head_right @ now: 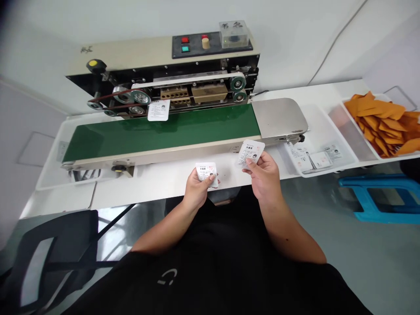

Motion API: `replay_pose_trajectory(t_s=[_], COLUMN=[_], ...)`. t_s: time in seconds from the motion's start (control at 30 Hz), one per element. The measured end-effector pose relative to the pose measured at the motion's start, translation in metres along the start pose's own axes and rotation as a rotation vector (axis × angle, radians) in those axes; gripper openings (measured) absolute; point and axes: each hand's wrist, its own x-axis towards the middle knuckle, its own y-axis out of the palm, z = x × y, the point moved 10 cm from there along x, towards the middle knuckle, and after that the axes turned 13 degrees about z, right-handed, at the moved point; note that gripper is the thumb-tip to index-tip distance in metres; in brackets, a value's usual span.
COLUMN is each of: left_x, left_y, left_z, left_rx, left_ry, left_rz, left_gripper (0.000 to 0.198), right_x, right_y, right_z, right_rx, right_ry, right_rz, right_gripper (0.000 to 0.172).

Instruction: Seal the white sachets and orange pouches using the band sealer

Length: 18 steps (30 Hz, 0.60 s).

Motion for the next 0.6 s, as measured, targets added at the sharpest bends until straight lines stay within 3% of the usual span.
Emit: replay_pose_trajectory(t_s=[0.23,0.37,0.5,0.6], left_x=[0.005,0.008,0.013,0.017], left_y=[-0.015,-0.027,-0.035,-0.038], left_z=[0.0,0.001,0.001,-0.001], left_rx=[0.03,0.031,0.013,0.006], left_ry=[0.013,-0.002,-0.001,0.0], left_rz=[-0.012,-0.024,-0.038,-0.044], left_gripper=[0.058,0.058,0.057,0.057], right_x=[0.016,0.06,0.114,0.145], right_y=[-0.001,-0.009,-0.026,-0.025], right_z=[0.038,0.067,0.089,0.101], right_rx=[-0.232,-0.255,-0.289,-0.332], right_ry=[-0.086,-0.027,0.104,0.132], right_rz=[0.014,0.051,-0.065,-0.104], right_gripper=[0.029,0.031,0.024,0.02])
